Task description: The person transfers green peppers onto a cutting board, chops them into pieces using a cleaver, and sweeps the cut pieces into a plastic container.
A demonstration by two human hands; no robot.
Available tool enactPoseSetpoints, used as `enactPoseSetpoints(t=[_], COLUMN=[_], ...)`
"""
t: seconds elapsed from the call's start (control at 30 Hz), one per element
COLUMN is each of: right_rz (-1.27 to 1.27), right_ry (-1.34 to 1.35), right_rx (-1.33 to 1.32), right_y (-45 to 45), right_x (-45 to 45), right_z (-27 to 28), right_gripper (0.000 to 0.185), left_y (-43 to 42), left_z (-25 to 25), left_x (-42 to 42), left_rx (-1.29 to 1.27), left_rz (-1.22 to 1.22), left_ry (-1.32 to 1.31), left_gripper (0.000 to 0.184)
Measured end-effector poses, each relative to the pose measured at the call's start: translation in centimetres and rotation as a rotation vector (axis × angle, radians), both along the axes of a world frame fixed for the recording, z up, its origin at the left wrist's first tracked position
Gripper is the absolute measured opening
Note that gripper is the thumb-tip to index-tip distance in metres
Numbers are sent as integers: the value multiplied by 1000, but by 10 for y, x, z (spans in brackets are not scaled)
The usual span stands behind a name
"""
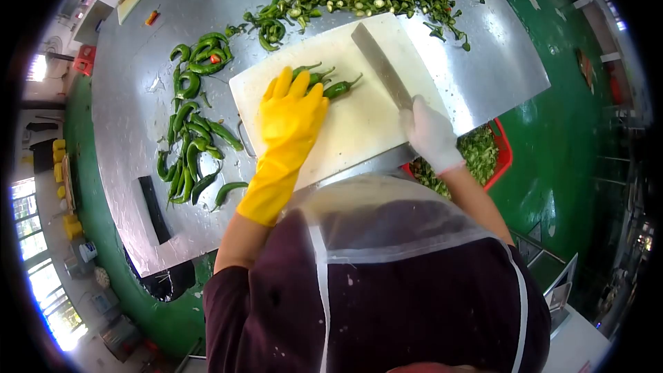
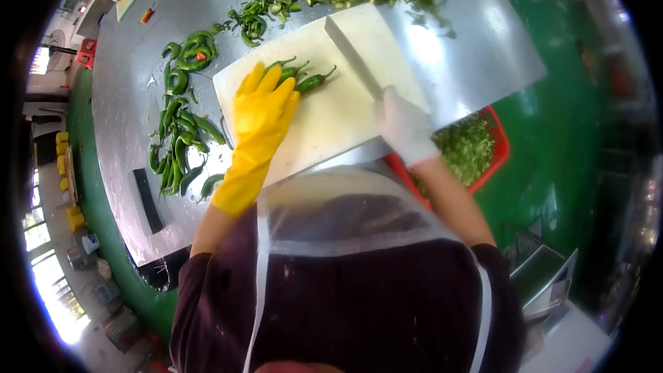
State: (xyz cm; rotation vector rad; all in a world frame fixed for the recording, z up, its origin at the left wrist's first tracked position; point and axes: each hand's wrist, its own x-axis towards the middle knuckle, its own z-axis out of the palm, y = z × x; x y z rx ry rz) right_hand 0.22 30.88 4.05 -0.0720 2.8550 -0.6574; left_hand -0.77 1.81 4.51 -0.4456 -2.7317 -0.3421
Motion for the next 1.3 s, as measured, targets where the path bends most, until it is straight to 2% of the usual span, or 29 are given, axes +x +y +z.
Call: enactPoseSetpoints(t=[0.03,0.07,0.33,0.43,0.47,0.6,0.73,0.87,0.97,1.2,1.3], right_rz=[4,12,-35,-37,-38,-36,-8,-11,35,72,127], right_ry=[-3,-1,0,-3,-1,40,61,-2,11,30,88], right_rx=[3,8,-6,-29,-35,-77,-87,-28,-25,-14,-18], right_y=[0,0,0,1,3,7,11,5,7,6,4], right_x=[-2,-3,0,0,-2,-2,-4,-7,-6,-13,-26], right_z=[0,2,1,0,-1,-9,-12,2,2,-2,10], right_gripper=[36,37,39,39,38,36,36,30,36,37,37], left_y=[12,25,53,38,29,10,-28,-58,-54,-24,-4], left_z=[0,-31,-23,-22,-17,3,-17,-53,-48,-59,-46], left_x=[-6,-20,12,15,19,22,-11,-43,-43,-25,-16], left_rx=[-121,-295,-328,-178,-208,51,335,453,364,448,506], left_rz=[4,40,-56,74,86,109,107,-82,-83,82,192], left_ry=[-34,-50,-158,-69,-175,9,-75,-200,-224,-124,-100], left_gripper=[29,35,39,44,55,72,69,58,55,52,52])
